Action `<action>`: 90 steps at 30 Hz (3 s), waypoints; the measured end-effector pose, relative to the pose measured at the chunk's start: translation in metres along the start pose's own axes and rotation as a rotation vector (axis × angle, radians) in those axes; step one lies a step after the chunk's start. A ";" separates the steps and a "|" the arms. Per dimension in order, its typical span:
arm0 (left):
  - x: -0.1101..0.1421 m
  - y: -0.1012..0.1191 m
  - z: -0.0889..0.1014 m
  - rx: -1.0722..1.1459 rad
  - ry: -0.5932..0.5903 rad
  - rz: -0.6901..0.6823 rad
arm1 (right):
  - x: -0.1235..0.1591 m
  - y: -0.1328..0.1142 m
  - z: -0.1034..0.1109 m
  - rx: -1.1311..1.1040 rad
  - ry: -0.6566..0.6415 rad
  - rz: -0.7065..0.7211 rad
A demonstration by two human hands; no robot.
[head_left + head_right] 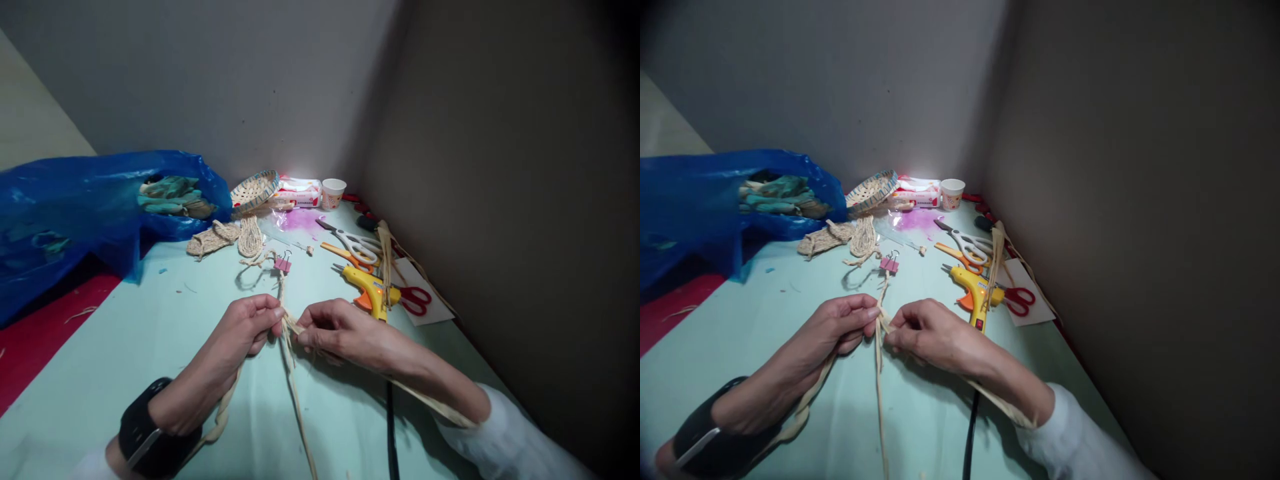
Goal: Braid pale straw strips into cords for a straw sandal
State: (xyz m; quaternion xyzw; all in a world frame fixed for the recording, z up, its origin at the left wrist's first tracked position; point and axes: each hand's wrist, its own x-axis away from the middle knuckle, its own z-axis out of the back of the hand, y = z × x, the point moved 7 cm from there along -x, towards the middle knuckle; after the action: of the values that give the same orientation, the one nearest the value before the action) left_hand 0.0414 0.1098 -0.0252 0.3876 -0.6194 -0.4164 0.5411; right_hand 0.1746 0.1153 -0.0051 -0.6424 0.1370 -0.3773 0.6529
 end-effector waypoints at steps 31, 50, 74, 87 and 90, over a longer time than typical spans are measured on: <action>0.000 0.003 -0.001 -0.049 -0.030 -0.058 | -0.003 -0.015 0.005 0.453 0.453 0.161; 0.004 0.003 -0.001 -0.039 -0.043 -0.055 | -0.005 -0.021 0.003 0.368 0.351 0.244; 0.005 0.004 -0.004 -0.046 -0.052 0.021 | 0.000 -0.021 0.013 0.693 0.574 0.191; 0.005 0.006 -0.003 -0.036 -0.046 0.010 | 0.002 -0.014 0.005 0.419 0.478 0.199; 0.005 0.006 -0.004 -0.040 -0.046 0.014 | 0.000 -0.010 0.001 0.278 0.408 0.179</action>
State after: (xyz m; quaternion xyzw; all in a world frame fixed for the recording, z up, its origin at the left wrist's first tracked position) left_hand 0.0446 0.1066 -0.0178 0.3630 -0.6259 -0.4336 0.5372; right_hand 0.1726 0.1170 0.0044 -0.4423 0.2692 -0.4550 0.7245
